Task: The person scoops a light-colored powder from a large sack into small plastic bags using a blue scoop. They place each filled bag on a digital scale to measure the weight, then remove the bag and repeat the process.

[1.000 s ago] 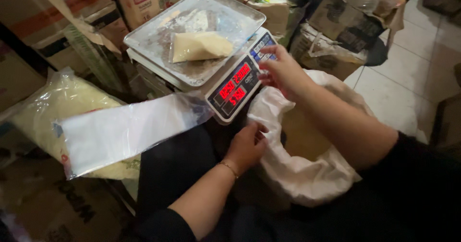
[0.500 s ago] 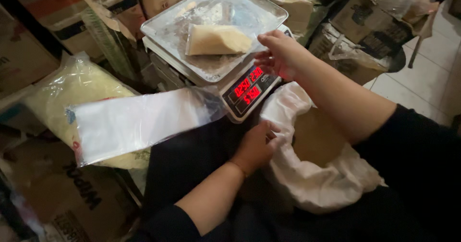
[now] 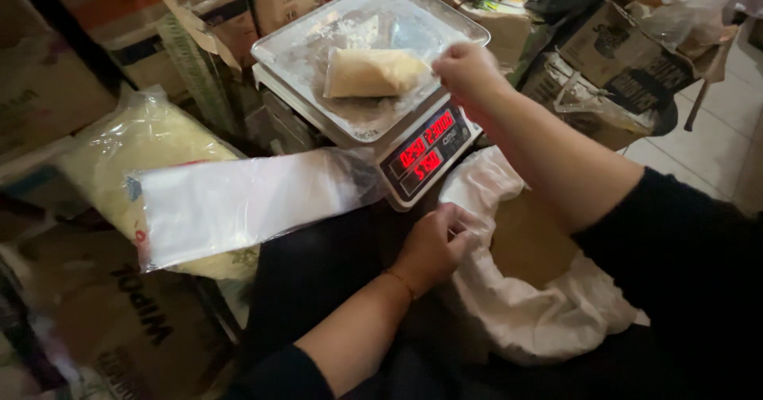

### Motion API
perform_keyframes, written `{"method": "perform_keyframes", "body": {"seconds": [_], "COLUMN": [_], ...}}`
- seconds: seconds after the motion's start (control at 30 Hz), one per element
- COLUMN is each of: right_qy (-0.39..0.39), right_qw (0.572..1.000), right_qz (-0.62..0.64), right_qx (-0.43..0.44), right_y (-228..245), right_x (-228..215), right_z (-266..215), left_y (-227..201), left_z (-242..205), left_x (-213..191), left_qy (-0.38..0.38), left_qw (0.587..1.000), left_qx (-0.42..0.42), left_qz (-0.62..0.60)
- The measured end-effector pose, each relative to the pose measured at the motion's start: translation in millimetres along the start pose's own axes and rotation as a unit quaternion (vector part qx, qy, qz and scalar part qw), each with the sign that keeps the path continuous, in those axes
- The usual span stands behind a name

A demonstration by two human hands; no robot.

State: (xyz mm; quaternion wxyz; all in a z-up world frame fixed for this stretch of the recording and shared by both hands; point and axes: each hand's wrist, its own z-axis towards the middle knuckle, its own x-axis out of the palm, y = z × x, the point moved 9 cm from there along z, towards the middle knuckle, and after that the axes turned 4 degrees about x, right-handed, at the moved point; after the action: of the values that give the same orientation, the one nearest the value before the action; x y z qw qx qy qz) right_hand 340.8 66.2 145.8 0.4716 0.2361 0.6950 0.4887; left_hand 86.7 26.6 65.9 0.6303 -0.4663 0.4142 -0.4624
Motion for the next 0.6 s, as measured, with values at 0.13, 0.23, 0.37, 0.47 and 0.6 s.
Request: {"method": "perform_keyframes", "body": {"seconds": [0.13,0.23,0.37,0.47,0.6], "right_qy": [-0.101,-0.066,-0.033,-0.028,-0.038], "right_qw": [0.925,0.897,0.838,0.864,0.918], "right_qz": [-0.224,-0.243,-0.258,-0.264,-0.237], "right_qx": [-0.291,-0.362,-0.479,-0.427,-0.317], "right_y": [120,173,208,199,187], "right_x": [6,14,26,23,3], "right_z": [-23,-35,-71,-82,-76], "left_y": [-46,-88,-131,-147,-139], "left_z": [15,44,81,118,150], "left_x": [-28,-88,-206,-248,-231], "left_qy": [-0.048,-0.122,-0.294,-0.273,-0.094], "left_qw": [0.998,0.982,0.923,0.91,0.953], "left_qx": [0.046,0.132,0.235,0.254,0.189], "left_qz": [0.001,-0.051,0.077,0.18,0.218]}}
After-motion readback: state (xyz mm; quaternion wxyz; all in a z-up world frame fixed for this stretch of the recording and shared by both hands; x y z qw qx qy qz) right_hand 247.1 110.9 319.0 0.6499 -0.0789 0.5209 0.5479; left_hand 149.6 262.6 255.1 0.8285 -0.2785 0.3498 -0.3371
